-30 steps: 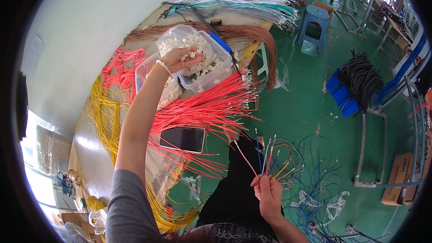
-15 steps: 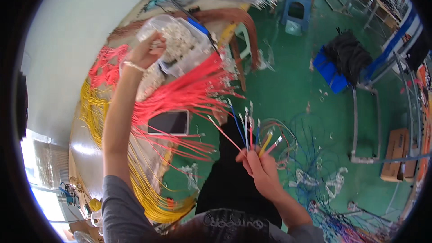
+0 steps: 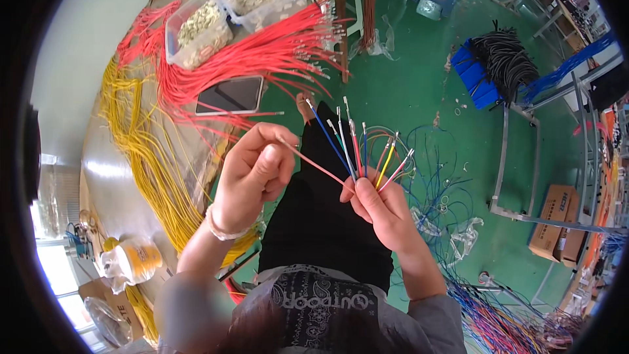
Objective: The recorder is seen assembling wire harnesses by inserting colored wires into plastic connectors.
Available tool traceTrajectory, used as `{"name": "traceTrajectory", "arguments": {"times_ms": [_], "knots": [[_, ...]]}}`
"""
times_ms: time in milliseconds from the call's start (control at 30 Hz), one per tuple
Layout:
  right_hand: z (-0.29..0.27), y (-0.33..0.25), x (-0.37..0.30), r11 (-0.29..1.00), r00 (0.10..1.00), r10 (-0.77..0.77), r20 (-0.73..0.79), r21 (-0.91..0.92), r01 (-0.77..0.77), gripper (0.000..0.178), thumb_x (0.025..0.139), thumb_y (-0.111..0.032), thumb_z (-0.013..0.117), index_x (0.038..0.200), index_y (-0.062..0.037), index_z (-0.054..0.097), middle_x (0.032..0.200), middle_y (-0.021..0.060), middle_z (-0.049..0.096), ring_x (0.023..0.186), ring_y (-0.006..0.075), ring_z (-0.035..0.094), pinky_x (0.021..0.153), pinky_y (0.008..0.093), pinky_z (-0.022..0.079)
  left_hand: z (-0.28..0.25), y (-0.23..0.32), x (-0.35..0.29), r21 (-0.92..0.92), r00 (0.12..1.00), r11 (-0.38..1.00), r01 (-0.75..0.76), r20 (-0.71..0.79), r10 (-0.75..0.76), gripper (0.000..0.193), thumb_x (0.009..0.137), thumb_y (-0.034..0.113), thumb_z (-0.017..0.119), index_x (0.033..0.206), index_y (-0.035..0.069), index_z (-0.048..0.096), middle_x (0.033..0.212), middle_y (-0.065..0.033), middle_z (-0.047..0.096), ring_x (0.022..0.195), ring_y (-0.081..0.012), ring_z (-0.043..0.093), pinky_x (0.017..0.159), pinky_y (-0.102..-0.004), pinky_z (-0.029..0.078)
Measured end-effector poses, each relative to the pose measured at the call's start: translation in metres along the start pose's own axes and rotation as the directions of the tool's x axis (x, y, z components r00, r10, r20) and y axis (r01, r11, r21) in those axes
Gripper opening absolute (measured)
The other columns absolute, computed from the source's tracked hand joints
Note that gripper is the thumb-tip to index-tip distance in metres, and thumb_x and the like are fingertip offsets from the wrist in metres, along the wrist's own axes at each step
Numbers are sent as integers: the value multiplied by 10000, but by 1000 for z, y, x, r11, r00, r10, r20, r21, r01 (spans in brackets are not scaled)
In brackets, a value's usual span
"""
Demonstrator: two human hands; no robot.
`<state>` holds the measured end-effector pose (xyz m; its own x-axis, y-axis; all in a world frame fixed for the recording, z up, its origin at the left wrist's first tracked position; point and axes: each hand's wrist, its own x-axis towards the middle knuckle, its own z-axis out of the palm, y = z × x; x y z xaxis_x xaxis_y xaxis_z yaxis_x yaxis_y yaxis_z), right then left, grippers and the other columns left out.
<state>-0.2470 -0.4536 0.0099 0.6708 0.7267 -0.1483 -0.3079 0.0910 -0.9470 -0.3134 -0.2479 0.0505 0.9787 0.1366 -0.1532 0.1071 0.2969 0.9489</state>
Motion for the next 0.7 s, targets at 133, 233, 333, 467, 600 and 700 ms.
{"name": "traceTrajectory", "arguments": {"times_ms": [133, 233, 333, 467, 600, 700], "knots": [[6, 5, -18, 994, 999, -6, -31, -114, 3, 294, 993, -230, 362, 903, -14, 539, 593, -20, 448, 514, 48, 386, 491, 198, 306, 11, -18, -17, 120, 993, 988, -97, -54, 104, 198, 958, 212, 494, 1014, 23, 519, 687, 6, 471, 494, -24, 316, 436, -170, 234], [11, 12, -15, 970, 980, -171, -104, -194, 148, 295, 997, -215, 345, 910, -6, 535, 657, 22, 519, 581, 84, 459, 552, 223, 372, 17, -37, -26, 218, 985, 962, -161, -20, 170, 155, 947, 162, 510, 980, 12, 531, 695, 11, 480, 538, -26, 372, 482, -168, 281], [4, 8, -6, 935, 962, -264, -70, -262, 238, 287, 1000, -216, 338, 939, -12, 530, 791, 53, 591, 687, 104, 499, 625, 248, 402, 21, -46, -32, 292, 989, 946, -138, -9, 147, 102, 931, 103, 521, 939, 3, 542, 710, 17, 491, 616, -31, 437, 550, -172, 337], [8, 2, -8, 993, 991, 82, 108, -95, -72, 243, 979, -224, 380, 973, -15, 506, 797, 105, 619, 655, 95, 522, 594, 198, 384, 18, -62, -30, 413, 966, 886, -212, -50, 255, 74, 916, 72, 535, 919, -1, 550, 721, 13, 503, 610, -34, 431, 543, -178, 339], [12, 7, -3, 980, 981, 195, -11, -25, -195, 233, 840, -154, 672, 963, 11, 561, 780, 97, 636, 649, 102, 606, 534, 182, 421, 21, -74, -30, 379, 970, 898, -222, -9, 244, 64, 882, 40, 586, 920, -9, 571, 733, -36, 580, 600, -80, 481, 556, -218, 404], [17, 10, -2, 986, 972, 167, -164, 1, -169, 206, 782, -102, 725, 885, 43, 620, 762, 79, 647, 699, 135, 645, 662, 236, 526, 19, -78, -31, 264, 987, 954, -143, -27, 156, 74, 894, 68, 581, 917, 0, 564, 718, -10, 558, 597, -61, 465, 543, -205, 390]]}}
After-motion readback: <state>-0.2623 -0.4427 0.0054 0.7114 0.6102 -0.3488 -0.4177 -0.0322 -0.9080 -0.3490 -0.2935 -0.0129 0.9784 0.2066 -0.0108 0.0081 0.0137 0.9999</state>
